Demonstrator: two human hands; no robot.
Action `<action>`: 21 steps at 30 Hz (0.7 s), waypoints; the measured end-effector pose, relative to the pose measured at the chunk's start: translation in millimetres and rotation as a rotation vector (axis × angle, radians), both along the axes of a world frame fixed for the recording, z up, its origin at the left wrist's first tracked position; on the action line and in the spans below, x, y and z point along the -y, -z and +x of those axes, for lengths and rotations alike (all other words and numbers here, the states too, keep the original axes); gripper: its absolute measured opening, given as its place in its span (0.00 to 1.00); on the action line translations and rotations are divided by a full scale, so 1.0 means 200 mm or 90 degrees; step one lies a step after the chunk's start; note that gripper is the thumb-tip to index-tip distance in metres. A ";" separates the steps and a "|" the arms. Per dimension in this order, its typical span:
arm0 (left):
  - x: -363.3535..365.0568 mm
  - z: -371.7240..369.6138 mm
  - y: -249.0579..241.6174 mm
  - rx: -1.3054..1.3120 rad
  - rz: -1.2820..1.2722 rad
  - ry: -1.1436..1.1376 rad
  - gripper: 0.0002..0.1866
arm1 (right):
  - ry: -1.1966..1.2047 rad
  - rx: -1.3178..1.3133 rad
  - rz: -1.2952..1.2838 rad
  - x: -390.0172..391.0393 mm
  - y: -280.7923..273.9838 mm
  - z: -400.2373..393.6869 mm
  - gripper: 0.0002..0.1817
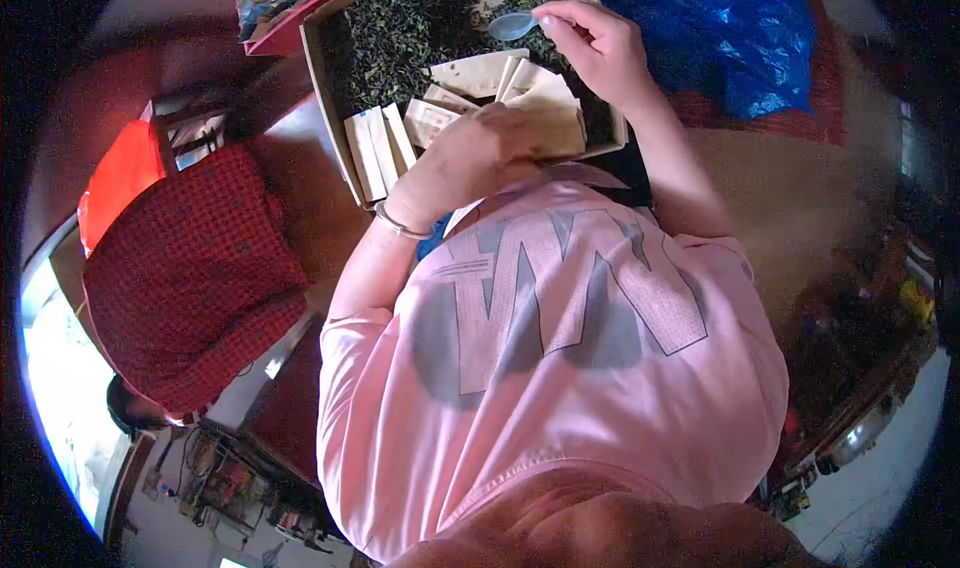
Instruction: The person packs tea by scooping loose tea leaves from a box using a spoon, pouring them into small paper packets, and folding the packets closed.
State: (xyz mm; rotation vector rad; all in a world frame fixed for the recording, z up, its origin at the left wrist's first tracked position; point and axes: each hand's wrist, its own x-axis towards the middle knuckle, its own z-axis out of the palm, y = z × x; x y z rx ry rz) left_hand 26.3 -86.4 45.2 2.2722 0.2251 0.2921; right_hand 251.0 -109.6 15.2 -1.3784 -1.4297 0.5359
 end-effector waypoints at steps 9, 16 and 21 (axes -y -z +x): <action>-0.19 -0.13 -0.06 0.048 -0.189 -0.365 0.08 | 0.003 0.012 0.035 -0.07 -0.01 -0.04 0.09; -0.35 -0.15 -0.03 0.201 -0.521 -0.489 0.09 | 0.017 0.008 -0.036 -0.11 0.00 -0.08 0.09; -0.42 -0.10 0.01 0.344 -0.745 -0.493 0.16 | 0.016 -0.007 -0.055 -0.12 0.01 -0.07 0.10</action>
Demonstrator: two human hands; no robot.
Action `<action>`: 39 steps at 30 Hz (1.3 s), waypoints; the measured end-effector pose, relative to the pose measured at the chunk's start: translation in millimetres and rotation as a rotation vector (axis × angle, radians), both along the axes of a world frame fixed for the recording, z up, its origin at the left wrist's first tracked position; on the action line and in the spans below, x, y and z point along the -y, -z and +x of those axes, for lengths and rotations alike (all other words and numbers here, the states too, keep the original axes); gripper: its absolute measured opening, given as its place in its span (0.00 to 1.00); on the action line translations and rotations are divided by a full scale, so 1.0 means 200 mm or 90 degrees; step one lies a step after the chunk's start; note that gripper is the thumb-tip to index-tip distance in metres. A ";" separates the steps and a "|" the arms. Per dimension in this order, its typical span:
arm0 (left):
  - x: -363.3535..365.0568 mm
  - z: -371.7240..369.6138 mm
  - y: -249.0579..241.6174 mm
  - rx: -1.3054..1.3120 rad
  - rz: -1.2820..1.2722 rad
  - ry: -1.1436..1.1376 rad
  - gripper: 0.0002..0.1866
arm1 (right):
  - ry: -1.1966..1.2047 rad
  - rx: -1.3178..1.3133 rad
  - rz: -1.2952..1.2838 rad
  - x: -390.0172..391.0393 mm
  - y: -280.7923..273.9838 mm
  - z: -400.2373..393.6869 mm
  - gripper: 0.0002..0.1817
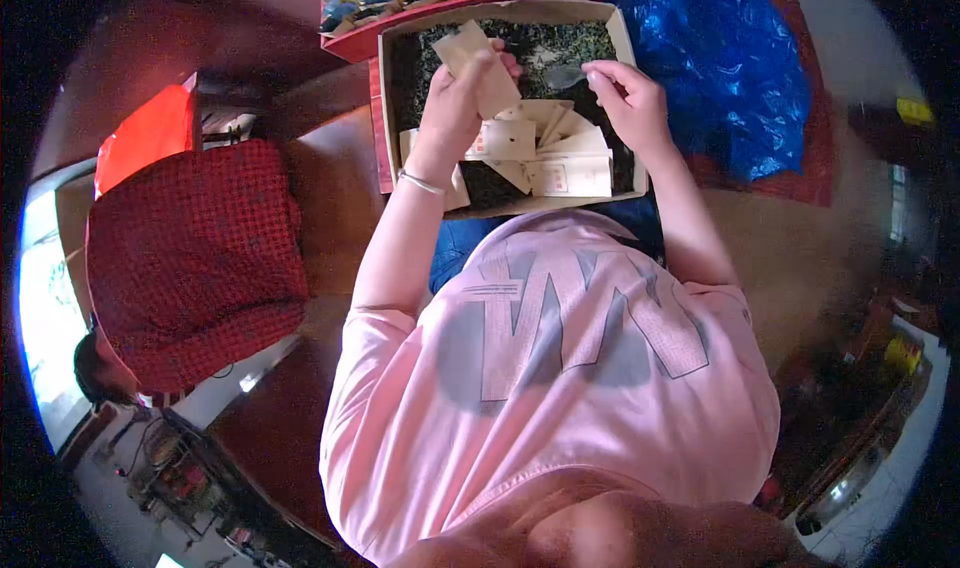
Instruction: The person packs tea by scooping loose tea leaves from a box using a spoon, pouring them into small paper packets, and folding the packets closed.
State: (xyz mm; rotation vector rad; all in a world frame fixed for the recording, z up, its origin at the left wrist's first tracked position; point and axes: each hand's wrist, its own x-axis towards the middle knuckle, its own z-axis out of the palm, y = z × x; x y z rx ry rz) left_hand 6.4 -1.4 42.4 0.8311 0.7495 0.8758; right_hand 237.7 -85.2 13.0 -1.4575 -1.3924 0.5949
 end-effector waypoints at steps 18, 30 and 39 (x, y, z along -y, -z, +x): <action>-0.04 -0.07 0.21 0.291 -0.294 -0.081 0.27 | -0.158 0.311 0.374 0.13 -0.24 -0.21 0.20; 0.01 -0.04 0.13 0.266 -0.285 0.028 0.25 | -0.209 0.526 0.333 0.07 -0.26 -0.26 0.20; 0.06 0.01 0.11 -0.049 -0.086 -0.155 0.34 | -0.088 0.087 0.264 0.01 -0.19 -0.28 0.09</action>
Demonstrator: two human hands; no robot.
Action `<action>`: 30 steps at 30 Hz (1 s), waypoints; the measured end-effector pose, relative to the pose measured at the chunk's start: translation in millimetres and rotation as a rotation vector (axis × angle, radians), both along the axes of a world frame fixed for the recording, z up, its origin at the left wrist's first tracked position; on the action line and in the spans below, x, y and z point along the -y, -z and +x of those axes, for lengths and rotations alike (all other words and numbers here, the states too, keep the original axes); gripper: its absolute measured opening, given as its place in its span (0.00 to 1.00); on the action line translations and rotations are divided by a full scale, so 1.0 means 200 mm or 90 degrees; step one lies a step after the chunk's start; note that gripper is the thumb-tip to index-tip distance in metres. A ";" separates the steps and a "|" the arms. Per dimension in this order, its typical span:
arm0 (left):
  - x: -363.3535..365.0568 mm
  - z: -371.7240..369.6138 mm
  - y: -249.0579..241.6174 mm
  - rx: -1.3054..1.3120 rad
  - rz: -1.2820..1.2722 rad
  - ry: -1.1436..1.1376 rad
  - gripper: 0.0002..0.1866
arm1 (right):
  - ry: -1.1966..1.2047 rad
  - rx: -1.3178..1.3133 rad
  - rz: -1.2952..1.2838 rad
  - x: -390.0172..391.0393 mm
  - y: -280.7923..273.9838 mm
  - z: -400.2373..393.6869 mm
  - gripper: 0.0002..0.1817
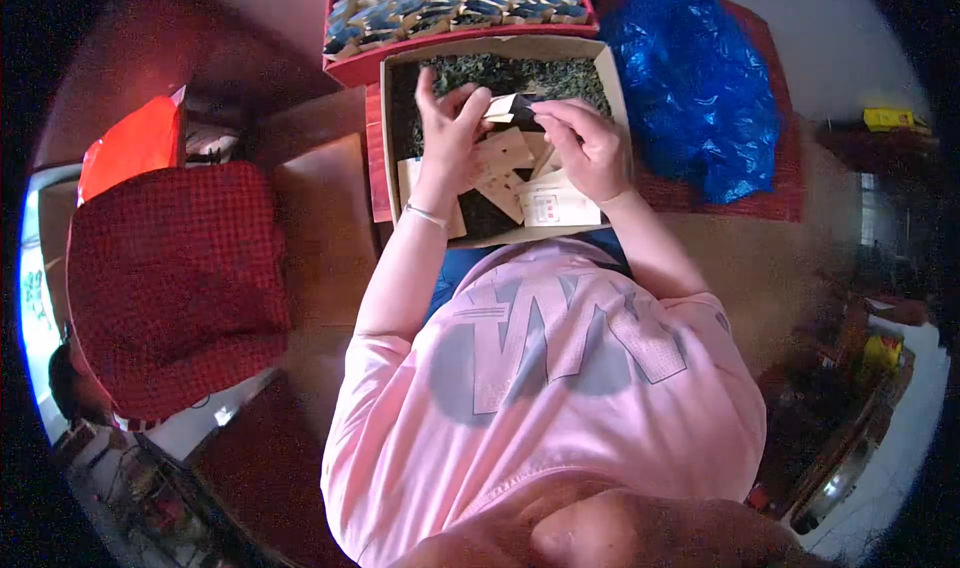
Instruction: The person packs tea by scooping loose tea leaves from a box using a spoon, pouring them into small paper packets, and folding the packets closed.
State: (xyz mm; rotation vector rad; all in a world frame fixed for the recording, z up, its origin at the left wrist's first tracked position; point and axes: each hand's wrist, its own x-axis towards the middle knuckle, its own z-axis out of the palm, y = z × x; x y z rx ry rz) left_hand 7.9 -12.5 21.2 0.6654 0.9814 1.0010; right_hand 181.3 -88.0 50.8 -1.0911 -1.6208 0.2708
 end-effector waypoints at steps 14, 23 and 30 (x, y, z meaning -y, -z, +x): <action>0.08 -0.01 -0.10 -0.784 0.732 0.064 0.37 | 0.059 -0.461 -0.437 -0.06 -0.04 0.02 0.12; 0.00 -0.04 -0.02 -0.636 0.586 -0.004 0.26 | 0.088 -0.450 -0.279 -0.12 -0.04 0.15 0.12; -0.01 -0.03 -0.05 -0.629 0.501 0.009 0.33 | 0.158 0.119 -0.200 -0.25 0.20 0.19 0.11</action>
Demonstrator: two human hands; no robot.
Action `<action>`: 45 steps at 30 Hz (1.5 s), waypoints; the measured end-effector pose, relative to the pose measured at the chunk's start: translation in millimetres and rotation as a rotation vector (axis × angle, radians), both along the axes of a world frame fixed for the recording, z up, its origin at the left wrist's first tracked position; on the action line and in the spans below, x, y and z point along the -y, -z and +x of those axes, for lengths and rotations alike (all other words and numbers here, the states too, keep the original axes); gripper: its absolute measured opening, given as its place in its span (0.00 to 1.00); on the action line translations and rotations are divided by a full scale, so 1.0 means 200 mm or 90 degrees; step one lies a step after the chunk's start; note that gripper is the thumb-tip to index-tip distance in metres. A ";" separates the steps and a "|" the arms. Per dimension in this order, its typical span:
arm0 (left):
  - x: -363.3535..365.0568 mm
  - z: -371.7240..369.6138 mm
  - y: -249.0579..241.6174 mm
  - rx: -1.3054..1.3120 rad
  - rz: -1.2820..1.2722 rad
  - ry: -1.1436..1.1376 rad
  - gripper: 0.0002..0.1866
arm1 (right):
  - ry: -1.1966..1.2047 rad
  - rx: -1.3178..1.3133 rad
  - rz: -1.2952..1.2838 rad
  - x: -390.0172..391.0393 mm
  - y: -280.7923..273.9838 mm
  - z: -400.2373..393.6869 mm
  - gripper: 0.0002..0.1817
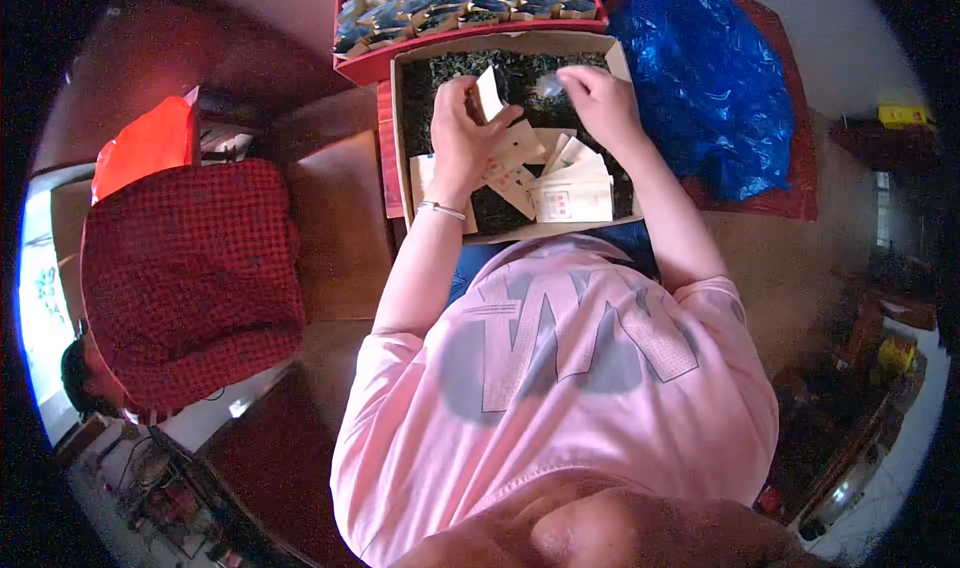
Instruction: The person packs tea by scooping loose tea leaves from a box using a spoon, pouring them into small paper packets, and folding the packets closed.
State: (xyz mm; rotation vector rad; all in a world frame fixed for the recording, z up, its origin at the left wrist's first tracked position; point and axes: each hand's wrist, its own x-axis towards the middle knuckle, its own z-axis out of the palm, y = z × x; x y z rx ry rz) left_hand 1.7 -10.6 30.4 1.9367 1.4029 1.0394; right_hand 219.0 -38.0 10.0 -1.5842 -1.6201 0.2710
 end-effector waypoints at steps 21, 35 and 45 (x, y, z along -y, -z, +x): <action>0.02 0.00 0.01 -0.027 0.069 0.015 0.31 | 0.048 -0.561 -0.139 0.12 -0.37 0.00 0.13; 0.02 -0.01 0.02 -0.087 0.032 0.010 0.33 | 0.019 -0.437 -0.071 0.15 -0.42 -0.11 0.13; 0.03 0.00 0.02 -0.054 0.039 0.012 0.34 | -0.097 -0.010 0.128 0.14 -0.38 -0.21 0.09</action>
